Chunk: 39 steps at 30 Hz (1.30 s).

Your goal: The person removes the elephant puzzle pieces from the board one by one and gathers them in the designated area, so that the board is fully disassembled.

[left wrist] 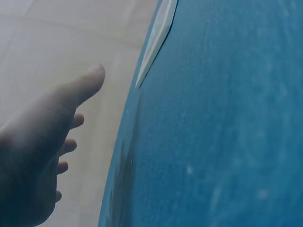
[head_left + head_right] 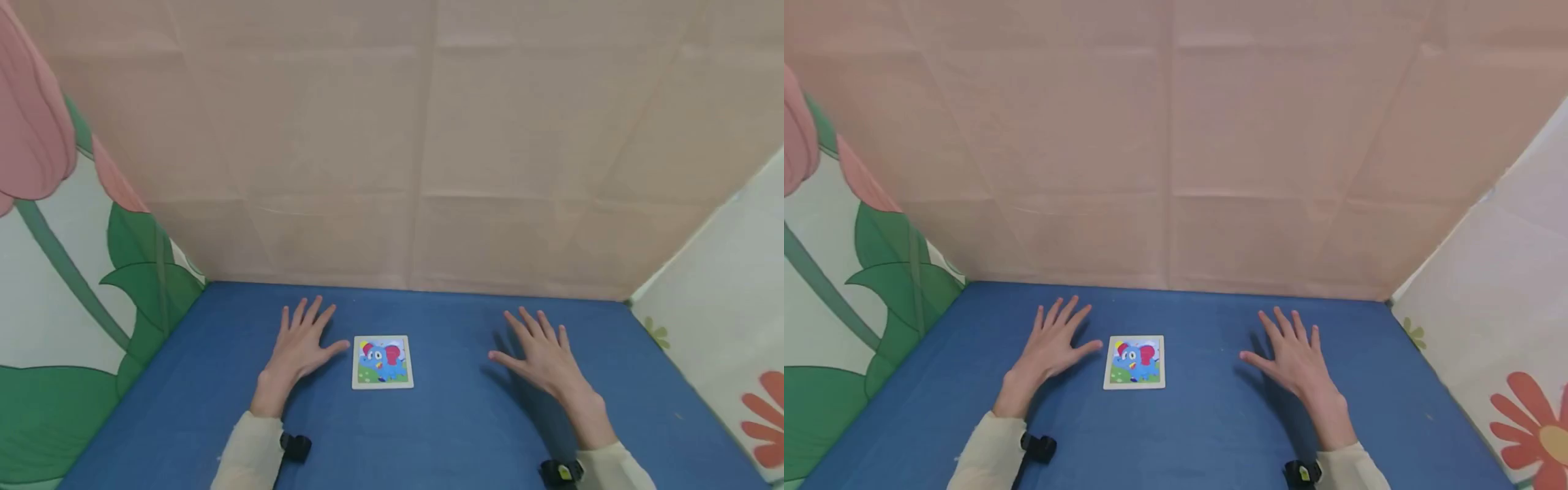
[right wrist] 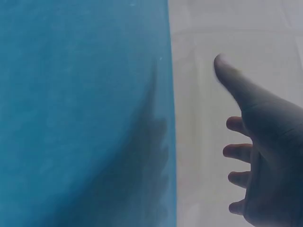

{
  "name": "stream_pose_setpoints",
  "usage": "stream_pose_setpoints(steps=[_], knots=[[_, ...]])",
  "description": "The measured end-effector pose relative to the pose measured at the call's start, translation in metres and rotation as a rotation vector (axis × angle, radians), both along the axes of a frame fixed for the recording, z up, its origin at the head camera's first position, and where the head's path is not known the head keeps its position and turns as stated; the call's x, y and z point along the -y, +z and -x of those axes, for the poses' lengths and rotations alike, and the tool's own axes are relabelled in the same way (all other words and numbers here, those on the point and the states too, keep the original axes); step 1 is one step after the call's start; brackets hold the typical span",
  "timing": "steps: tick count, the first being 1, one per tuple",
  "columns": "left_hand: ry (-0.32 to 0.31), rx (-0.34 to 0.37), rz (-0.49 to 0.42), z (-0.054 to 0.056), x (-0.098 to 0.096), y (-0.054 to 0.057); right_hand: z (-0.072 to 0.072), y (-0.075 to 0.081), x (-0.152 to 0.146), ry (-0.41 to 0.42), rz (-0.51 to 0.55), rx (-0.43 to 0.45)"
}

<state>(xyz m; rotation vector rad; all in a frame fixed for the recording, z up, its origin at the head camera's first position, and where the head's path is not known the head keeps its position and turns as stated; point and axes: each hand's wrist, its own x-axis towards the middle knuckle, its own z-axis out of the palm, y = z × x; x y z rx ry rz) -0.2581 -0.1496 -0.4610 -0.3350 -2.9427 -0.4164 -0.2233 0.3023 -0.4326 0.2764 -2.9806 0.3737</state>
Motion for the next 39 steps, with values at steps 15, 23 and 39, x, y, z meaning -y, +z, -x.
stream_pose_setpoints(steps=[15,23,39], knots=[[-0.058,0.071,-0.113,-0.006,-0.026,0.012,0.009,0.003,0.045,0.168,0.043,-0.101],[-0.111,0.088,-0.158,-0.01,-0.038,0.01,0.017,-0.001,0.074,0.222,0.064,-0.078],[-0.245,0.194,-0.137,-0.011,-0.045,0.005,0.029,-0.002,0.123,0.281,0.089,0.0]])
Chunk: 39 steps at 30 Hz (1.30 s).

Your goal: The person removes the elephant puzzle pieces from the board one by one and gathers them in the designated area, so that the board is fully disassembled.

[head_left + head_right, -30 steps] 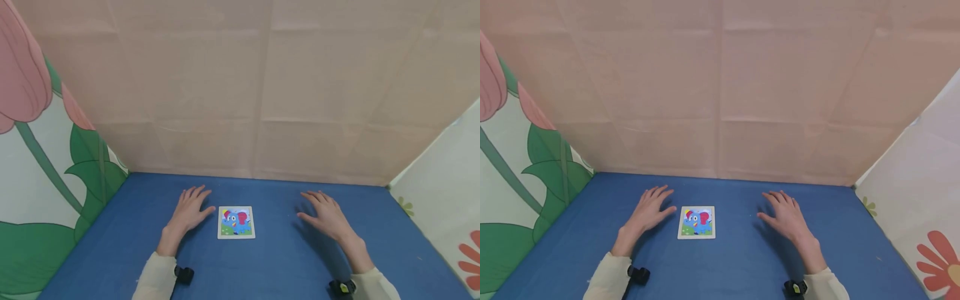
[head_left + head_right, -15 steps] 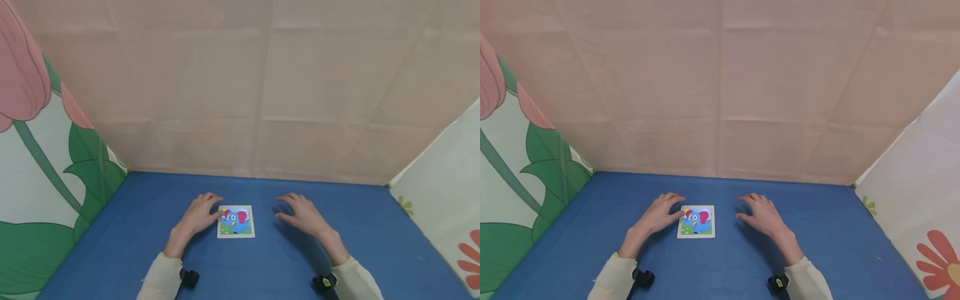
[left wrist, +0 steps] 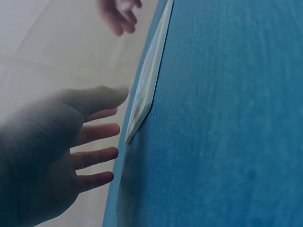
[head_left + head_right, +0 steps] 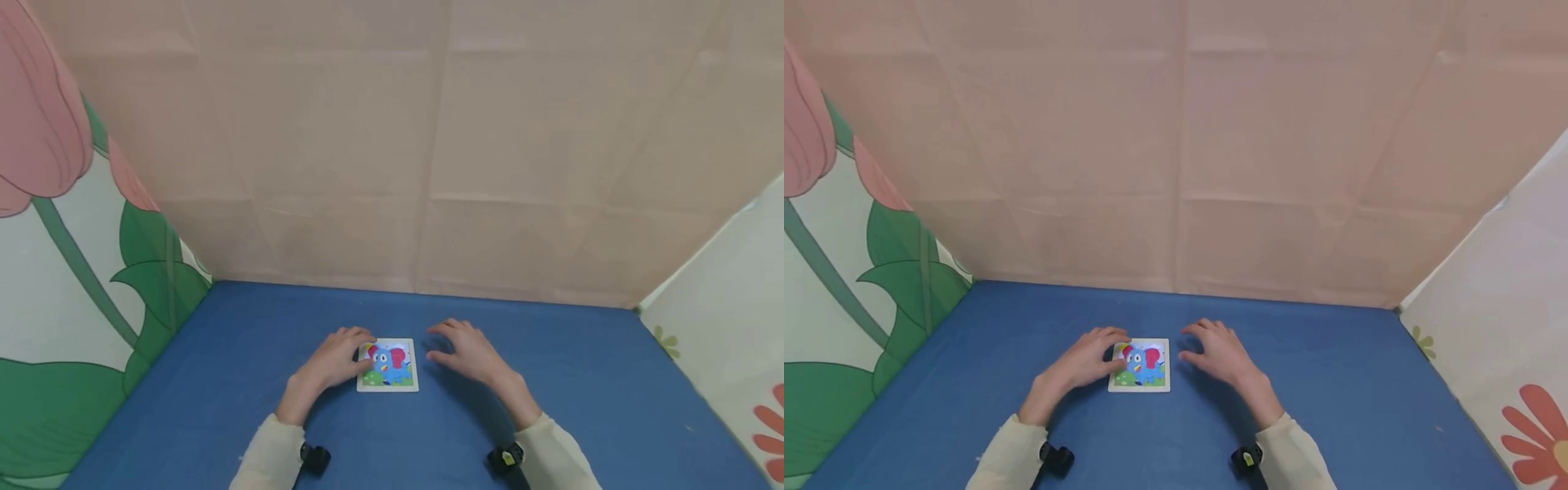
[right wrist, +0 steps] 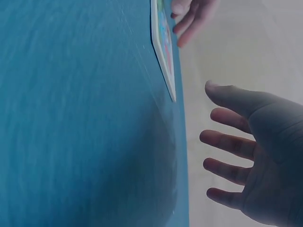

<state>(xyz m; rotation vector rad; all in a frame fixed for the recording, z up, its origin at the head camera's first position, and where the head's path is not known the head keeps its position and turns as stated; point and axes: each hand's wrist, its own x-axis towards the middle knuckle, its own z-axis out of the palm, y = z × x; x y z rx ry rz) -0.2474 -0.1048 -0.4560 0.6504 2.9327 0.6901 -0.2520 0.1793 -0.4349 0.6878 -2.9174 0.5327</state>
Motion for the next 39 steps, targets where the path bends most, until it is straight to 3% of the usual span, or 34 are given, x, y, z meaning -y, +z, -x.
stream_pose_setpoints(steps=[12,28,39], knots=[[-0.056,0.106,0.065,-0.001,0.0,0.002,0.005,-0.003,0.023,0.049,0.011,0.053],[-0.029,0.015,0.106,-0.004,-0.009,-0.002,0.014,-0.014,0.037,0.026,0.021,0.092],[-0.013,0.029,0.074,-0.004,-0.009,-0.004,0.024,-0.017,0.053,0.002,0.031,0.087]])
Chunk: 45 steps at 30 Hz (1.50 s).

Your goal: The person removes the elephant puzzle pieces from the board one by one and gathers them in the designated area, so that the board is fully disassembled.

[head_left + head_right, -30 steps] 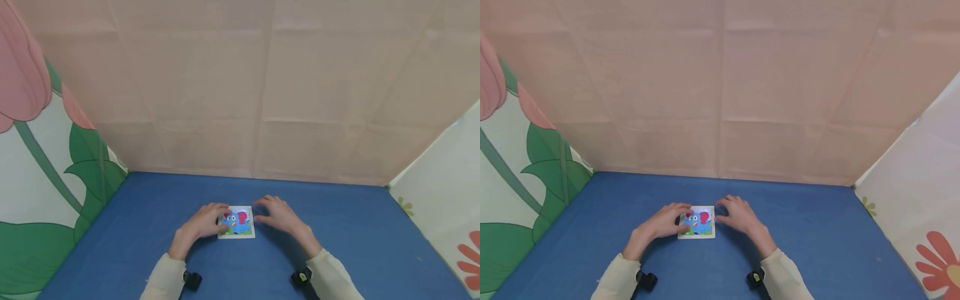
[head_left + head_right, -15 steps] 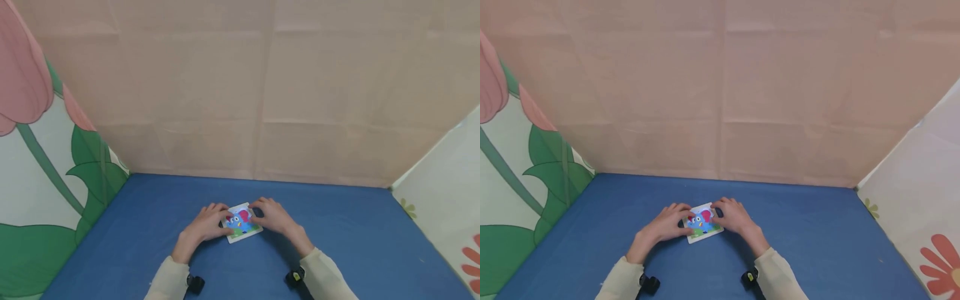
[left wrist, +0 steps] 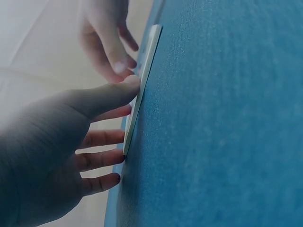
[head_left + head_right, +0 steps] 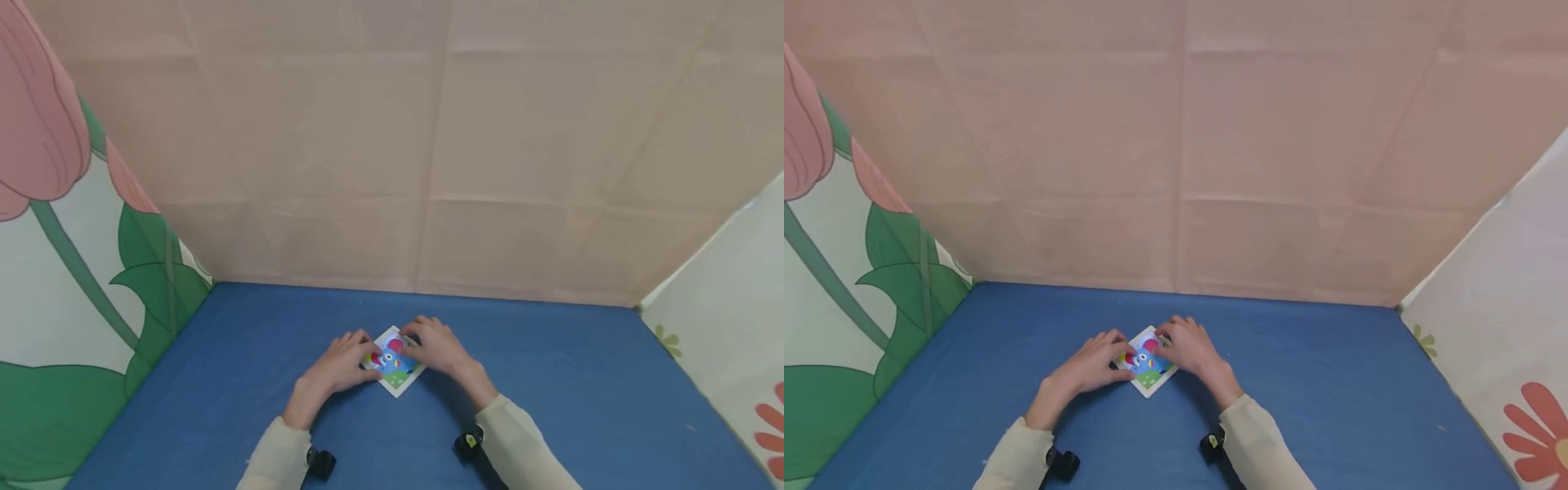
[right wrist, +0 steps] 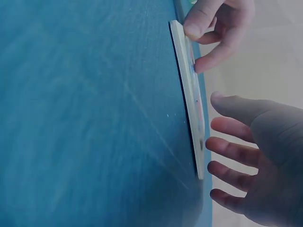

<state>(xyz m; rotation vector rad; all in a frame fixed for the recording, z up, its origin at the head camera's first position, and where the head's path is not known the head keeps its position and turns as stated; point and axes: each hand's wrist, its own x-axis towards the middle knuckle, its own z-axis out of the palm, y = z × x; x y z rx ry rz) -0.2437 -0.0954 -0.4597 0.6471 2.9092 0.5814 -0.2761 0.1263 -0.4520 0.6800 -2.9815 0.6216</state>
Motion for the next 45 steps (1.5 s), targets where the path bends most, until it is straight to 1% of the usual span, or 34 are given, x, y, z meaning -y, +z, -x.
stream_pose_setpoints(steps=[7,13,21,25,32,36,38,42,45], knots=[[0.0,0.011,-0.035,-0.002,0.0,0.002,0.009,-0.004,0.009,-0.032,-0.013,0.02],[-0.006,-0.005,-0.037,-0.002,0.0,0.002,0.011,-0.002,0.02,-0.055,-0.004,0.029],[-0.011,0.002,-0.031,-0.001,-0.002,0.003,0.009,-0.001,0.028,-0.151,0.034,0.116],[-0.005,0.01,-0.024,-0.001,-0.002,0.003,0.01,0.001,0.029,-0.17,0.055,0.162],[0.008,0.022,-0.028,-0.001,-0.003,0.005,0.02,0.005,0.028,-0.173,0.106,0.256],[0.006,0.022,-0.027,-0.001,-0.002,0.005,0.024,0.004,0.027,-0.173,0.119,0.287],[0.0,0.018,-0.023,-0.001,-0.001,0.005,0.024,0.004,0.026,-0.159,0.143,0.292],[-0.016,0.005,-0.012,-0.001,0.001,0.006,0.023,0.001,0.023,-0.102,0.216,0.306],[-0.023,-0.008,0.005,-0.002,0.003,0.008,0.02,-0.001,0.021,-0.085,0.248,0.322]])
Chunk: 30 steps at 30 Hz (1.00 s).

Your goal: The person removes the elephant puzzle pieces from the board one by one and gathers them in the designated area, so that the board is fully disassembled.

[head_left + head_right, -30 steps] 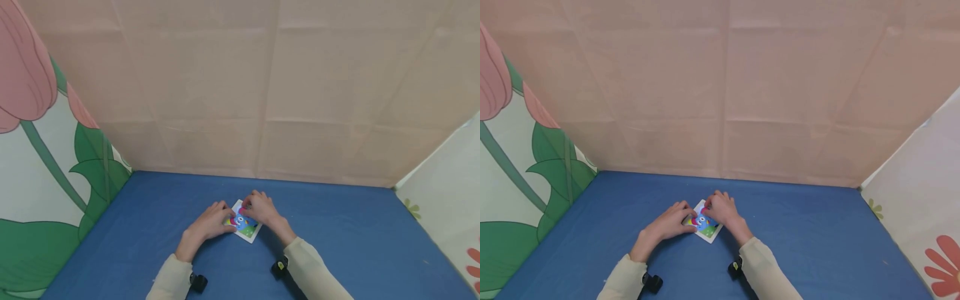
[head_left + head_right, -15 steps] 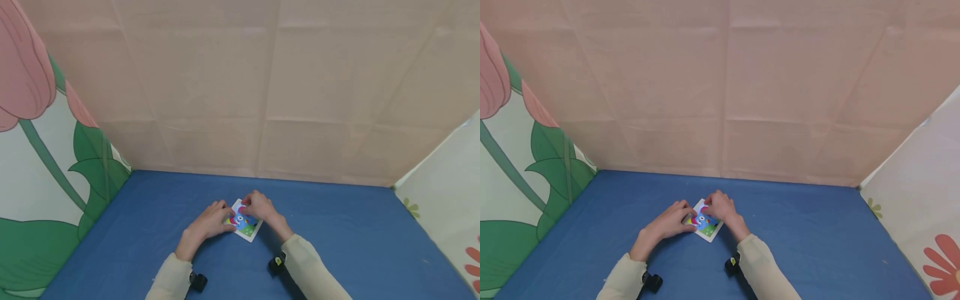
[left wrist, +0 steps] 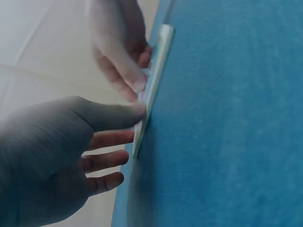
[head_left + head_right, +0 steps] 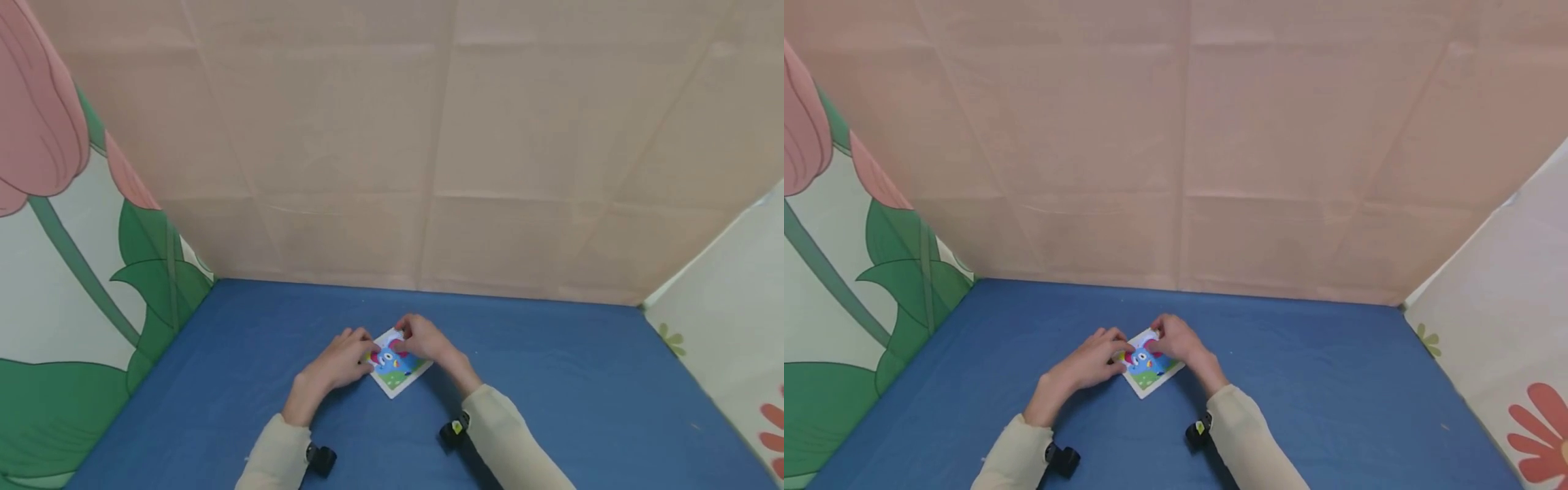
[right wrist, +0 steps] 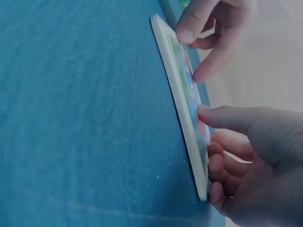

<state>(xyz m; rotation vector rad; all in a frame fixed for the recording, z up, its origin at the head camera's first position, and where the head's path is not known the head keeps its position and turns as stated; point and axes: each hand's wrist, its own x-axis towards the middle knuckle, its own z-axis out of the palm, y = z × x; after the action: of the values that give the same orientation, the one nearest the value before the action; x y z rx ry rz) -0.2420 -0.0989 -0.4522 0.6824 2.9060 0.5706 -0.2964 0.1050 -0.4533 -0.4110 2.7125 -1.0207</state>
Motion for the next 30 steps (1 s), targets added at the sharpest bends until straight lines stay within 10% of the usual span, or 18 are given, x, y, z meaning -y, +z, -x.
stream_pose_setpoints(steps=[30], knots=[[0.038,-0.037,0.057,-0.001,-0.002,-0.005,-0.015,-0.005,-0.01,0.005,0.037,-0.053]])
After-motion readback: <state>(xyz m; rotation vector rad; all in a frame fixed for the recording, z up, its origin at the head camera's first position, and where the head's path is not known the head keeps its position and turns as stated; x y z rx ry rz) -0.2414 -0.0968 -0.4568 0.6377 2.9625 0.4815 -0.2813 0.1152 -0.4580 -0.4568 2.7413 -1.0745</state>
